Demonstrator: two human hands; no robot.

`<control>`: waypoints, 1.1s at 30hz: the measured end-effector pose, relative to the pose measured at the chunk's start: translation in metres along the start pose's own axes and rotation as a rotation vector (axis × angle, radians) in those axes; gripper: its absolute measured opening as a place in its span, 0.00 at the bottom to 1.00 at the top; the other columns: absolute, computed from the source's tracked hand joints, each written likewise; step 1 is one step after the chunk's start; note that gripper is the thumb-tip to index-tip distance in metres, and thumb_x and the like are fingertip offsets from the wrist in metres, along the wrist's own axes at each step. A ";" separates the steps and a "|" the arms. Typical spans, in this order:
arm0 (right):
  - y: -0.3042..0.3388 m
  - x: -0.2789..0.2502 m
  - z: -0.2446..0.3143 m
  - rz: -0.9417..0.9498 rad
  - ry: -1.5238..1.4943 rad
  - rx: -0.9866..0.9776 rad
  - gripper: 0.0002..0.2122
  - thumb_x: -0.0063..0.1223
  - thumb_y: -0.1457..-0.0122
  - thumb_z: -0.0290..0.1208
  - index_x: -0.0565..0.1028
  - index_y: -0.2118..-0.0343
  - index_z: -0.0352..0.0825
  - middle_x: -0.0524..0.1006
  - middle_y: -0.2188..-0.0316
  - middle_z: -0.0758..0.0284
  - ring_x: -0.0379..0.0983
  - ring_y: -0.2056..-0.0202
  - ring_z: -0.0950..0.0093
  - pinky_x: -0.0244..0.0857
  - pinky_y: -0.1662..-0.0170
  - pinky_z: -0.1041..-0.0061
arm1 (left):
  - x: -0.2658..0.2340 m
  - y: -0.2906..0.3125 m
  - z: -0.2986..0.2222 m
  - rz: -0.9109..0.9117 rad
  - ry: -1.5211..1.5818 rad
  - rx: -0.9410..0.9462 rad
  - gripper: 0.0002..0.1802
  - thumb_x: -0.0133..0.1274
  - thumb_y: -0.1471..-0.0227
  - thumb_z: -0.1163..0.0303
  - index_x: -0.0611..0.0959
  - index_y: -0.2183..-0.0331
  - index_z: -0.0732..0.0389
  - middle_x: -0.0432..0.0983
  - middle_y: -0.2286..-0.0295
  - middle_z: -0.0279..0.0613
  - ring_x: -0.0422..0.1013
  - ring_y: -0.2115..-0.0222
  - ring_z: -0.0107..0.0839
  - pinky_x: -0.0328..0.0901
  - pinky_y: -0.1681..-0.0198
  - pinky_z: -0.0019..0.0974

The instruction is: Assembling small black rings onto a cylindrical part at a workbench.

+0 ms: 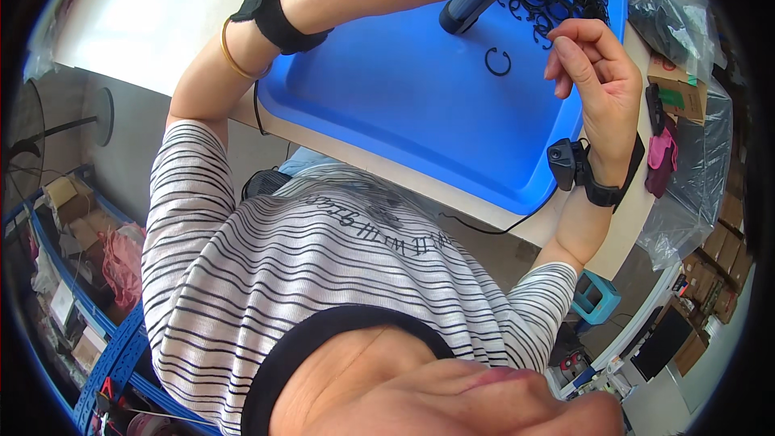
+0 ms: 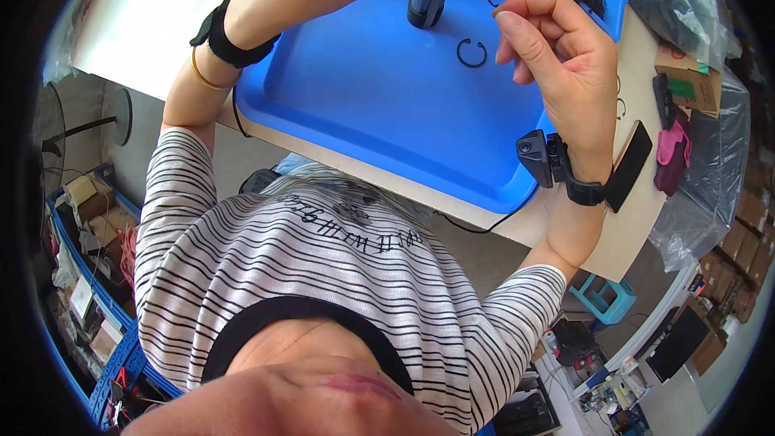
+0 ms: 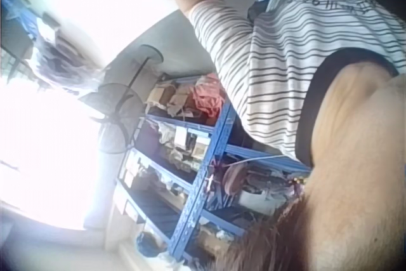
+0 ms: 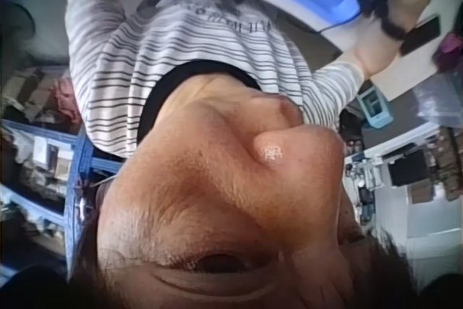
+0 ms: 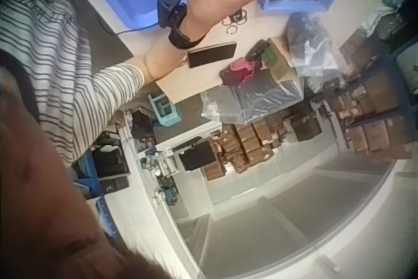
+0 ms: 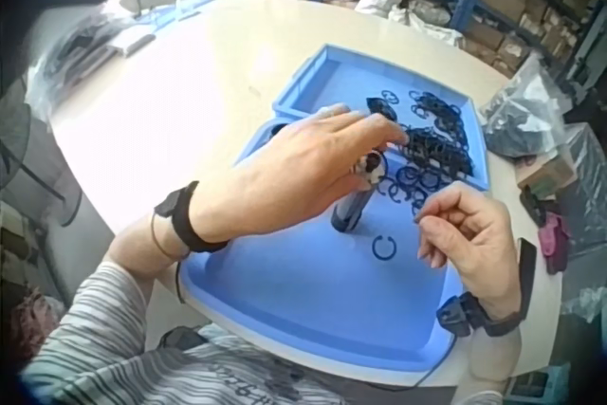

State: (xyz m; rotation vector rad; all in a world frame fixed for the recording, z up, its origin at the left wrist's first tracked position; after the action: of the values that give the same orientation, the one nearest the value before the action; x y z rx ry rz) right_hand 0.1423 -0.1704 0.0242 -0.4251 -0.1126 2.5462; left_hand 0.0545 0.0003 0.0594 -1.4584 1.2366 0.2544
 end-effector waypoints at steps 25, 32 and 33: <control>0.005 -0.030 -0.003 -0.043 0.170 -0.024 0.08 0.54 0.31 0.29 0.78 0.55 0.31 0.79 0.72 0.70 0.69 0.74 0.85 0.62 0.70 0.85 | 0.012 0.005 -0.042 -0.165 -0.126 0.468 0.41 0.67 0.57 0.73 0.72 0.40 0.60 0.75 0.59 0.40 0.72 0.60 0.38 0.67 0.58 0.40; 0.019 -0.210 -0.086 -0.118 0.656 0.470 0.12 0.58 0.34 0.39 0.82 0.58 0.35 0.80 0.71 0.72 0.68 0.76 0.86 0.60 0.74 0.85 | -0.007 -0.007 -0.046 -0.007 0.032 0.194 0.42 0.71 0.59 0.73 0.73 0.41 0.58 0.76 0.59 0.42 0.74 0.59 0.42 0.68 0.55 0.43; 0.025 -0.222 -0.100 -0.121 0.661 0.475 0.12 0.58 0.34 0.39 0.82 0.58 0.35 0.80 0.71 0.72 0.68 0.76 0.86 0.60 0.74 0.85 | -0.004 -0.008 -0.041 0.018 0.020 0.154 0.42 0.71 0.59 0.73 0.73 0.42 0.58 0.76 0.59 0.42 0.74 0.59 0.42 0.69 0.55 0.43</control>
State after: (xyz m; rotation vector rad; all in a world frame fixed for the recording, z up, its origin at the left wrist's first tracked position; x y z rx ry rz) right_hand 0.3394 -0.3113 -0.0134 -0.9894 0.6698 2.0922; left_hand 0.0399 -0.0330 0.0802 -1.3200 1.2578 0.1537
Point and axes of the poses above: each hand's wrist, its own y-axis away from the middle knuckle, its own x-axis out of the palm, z = x × y, the point moved 7 cm from there along -y, towards the middle knuckle
